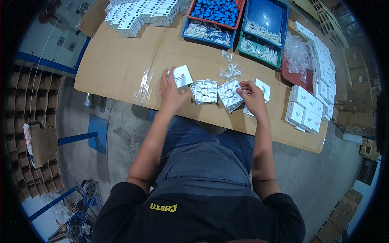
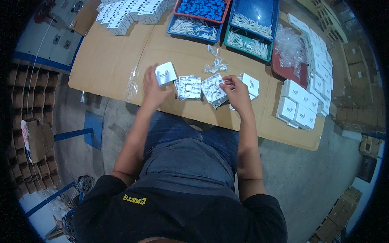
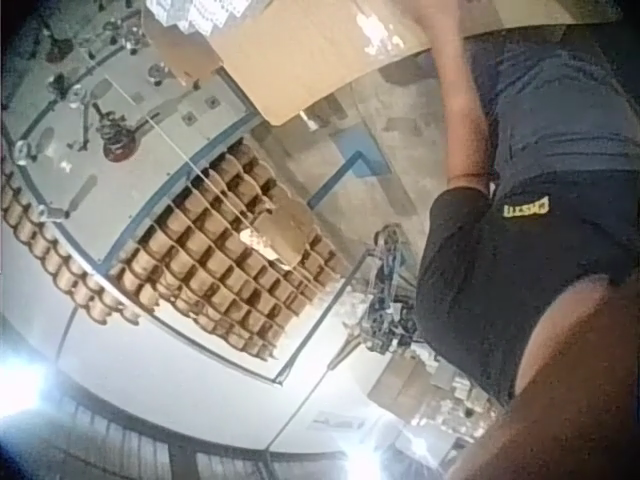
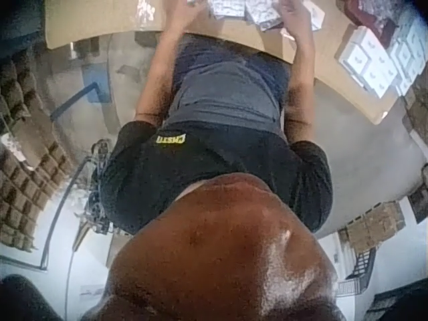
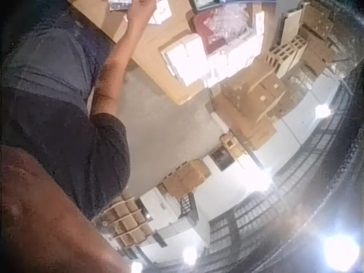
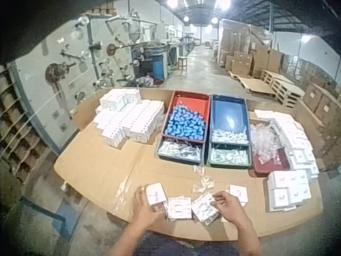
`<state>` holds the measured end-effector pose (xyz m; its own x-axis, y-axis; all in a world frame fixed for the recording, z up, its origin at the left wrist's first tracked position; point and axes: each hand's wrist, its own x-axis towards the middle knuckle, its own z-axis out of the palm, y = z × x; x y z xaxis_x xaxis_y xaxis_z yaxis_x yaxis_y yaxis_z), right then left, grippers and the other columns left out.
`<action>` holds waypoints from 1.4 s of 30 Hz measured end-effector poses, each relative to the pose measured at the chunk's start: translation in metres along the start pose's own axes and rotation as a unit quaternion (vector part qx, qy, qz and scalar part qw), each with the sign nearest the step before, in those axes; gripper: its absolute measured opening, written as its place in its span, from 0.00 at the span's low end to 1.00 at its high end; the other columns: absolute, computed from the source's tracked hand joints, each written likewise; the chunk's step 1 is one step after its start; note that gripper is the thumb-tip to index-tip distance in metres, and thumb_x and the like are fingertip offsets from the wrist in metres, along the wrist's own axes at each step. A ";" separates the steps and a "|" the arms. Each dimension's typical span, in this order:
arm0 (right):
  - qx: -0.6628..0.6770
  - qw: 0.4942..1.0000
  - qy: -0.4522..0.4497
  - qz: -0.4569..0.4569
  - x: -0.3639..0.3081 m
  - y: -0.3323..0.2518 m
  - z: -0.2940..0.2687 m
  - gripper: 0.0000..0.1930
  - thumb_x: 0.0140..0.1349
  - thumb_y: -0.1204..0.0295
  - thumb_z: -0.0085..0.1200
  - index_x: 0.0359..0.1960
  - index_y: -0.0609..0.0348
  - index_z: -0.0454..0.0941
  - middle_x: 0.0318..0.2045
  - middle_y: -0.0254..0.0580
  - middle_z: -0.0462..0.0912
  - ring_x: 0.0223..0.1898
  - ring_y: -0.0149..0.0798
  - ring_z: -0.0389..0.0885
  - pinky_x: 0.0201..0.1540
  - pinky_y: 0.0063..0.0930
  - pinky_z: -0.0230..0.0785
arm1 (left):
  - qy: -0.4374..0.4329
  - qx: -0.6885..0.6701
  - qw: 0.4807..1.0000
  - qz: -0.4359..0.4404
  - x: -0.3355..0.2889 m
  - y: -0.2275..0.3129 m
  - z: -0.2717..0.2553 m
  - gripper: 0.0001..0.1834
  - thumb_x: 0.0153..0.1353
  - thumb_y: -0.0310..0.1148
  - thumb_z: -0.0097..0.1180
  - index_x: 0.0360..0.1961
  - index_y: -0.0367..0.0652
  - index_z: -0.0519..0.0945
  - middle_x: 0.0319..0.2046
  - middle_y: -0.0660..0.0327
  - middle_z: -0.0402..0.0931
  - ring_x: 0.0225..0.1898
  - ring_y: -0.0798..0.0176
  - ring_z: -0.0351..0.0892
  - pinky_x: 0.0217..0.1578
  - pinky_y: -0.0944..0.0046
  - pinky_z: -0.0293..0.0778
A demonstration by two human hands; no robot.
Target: Package small electrical components into boxes.
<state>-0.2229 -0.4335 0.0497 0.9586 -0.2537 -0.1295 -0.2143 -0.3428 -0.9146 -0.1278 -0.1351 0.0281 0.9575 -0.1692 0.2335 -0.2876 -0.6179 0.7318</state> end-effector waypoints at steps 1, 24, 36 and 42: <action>-0.054 0.998 0.029 -0.009 0.000 0.001 -0.003 0.15 0.63 0.74 0.66 0.51 0.63 0.81 0.37 0.41 0.86 0.36 0.30 0.82 0.41 0.24 0.76 | 0.027 0.108 0.994 0.008 0.006 -0.015 -0.004 0.48 0.48 0.34 0.73 0.72 0.44 0.65 0.65 0.46 0.68 0.66 0.40 0.68 0.66 0.43 0.63; -0.046 0.991 -0.039 -0.121 -0.032 -0.095 0.064 0.39 0.55 0.64 0.68 0.70 0.56 0.69 0.57 0.55 0.75 0.59 0.53 0.77 0.64 0.41 0.69 | -0.106 -0.228 0.951 0.180 -0.040 0.074 -0.029 0.48 0.55 0.31 0.73 0.75 0.48 0.59 0.68 0.50 0.54 0.59 0.47 0.75 0.54 0.53 0.78; -0.077 0.964 -0.088 -0.240 -0.050 -0.064 0.075 0.34 0.61 0.56 0.65 0.66 0.58 0.70 0.62 0.56 0.69 0.63 0.59 0.71 0.66 0.44 0.65 | -0.321 -0.610 0.610 -0.392 -0.050 0.081 0.001 0.42 0.72 0.72 0.31 0.71 0.51 0.65 0.60 0.60 0.74 0.63 0.60 0.75 0.60 0.56 0.75; -0.071 0.951 -0.047 -0.297 -0.048 -0.045 0.080 0.35 0.68 0.48 0.57 0.66 0.62 0.69 0.63 0.59 0.69 0.64 0.62 0.70 0.67 0.46 0.63 | -0.292 -0.627 0.614 -0.380 -0.053 0.092 0.005 0.38 0.74 0.68 0.36 0.69 0.50 0.67 0.59 0.61 0.75 0.61 0.61 0.76 0.60 0.58 0.74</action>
<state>-0.2441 -0.3339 0.0668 0.9295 0.1034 0.3540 0.3538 -0.5207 -0.7770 -0.2051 -0.1870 0.0797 0.5633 -0.6710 -0.4822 0.8081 0.3255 0.4910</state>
